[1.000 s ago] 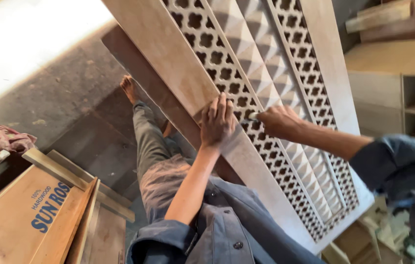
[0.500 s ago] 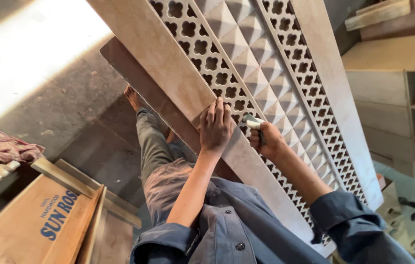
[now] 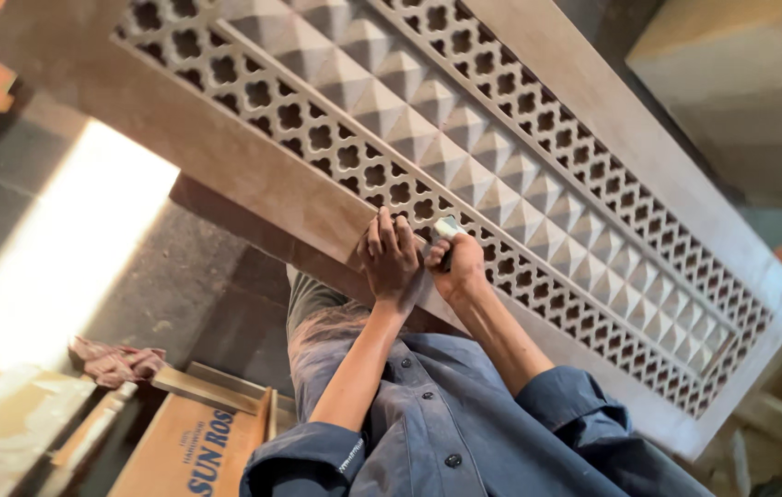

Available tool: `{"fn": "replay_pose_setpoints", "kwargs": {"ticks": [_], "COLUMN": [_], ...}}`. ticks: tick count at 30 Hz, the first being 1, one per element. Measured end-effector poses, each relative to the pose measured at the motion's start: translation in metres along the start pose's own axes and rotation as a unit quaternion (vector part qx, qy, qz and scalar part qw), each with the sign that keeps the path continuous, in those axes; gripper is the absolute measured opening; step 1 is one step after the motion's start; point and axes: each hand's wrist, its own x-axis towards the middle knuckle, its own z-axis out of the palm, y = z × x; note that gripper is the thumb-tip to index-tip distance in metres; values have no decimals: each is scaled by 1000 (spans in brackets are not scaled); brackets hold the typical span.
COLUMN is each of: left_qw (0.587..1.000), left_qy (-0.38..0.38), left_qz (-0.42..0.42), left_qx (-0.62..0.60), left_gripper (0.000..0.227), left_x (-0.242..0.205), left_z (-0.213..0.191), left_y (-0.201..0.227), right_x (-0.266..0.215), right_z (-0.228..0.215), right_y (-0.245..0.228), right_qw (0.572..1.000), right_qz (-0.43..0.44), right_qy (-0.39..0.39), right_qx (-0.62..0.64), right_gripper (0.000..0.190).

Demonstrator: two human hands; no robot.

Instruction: The person sands a large rectangular wooden panel with a geometric lattice pattern using a sanding block. They move the block along the edges and across the surface of the panel, which rests on a workbench in a workshop.

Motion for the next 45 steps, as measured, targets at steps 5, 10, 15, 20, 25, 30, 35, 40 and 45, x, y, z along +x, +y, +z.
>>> {"fn": "replay_pose_setpoints", "kwargs": {"ticks": [5,10,15,20,25,30,35,40,45], "left_qw": [999,978,969,956,936,934,934,933,934], "left_qy": [-19,-89,-113,-136,-189,-188,-187,-182,-181], "left_qz": [45,147,196,251,296,302,303,308,306], "left_qx": [-20,-118,-104,-64,3,14,21,36,35], "left_gripper": [38,41,46,50,56,58,58,55,54], "left_x": [10,61,116,169,170,169,173,172,176], "left_z": [-8,-31,-33,-7,6,11,11,7,7], "left_y": [-6,-37,-60,-58,-59,-63,-59,-57,-53], "right_x": [-35,-26,-8,-26,-34,-18,-24,-40,-33], "right_z": [11,9,5,29,42,43,56,65,47], "right_y": [-33,-13,35,28,9,-1,-4,-9,-23], "right_qw": [812,997,954,962,955,957,956,976,975], "right_qz": [-146,30,58,67,99,125,125,51,92], "right_qy": [-7,-20,27,151,183,188,189,210,201], "right_qx": [-566,-72,294,218,210,184,184,19,3], "right_gripper": [12,12,8,8,13,12,12,10,14]}}
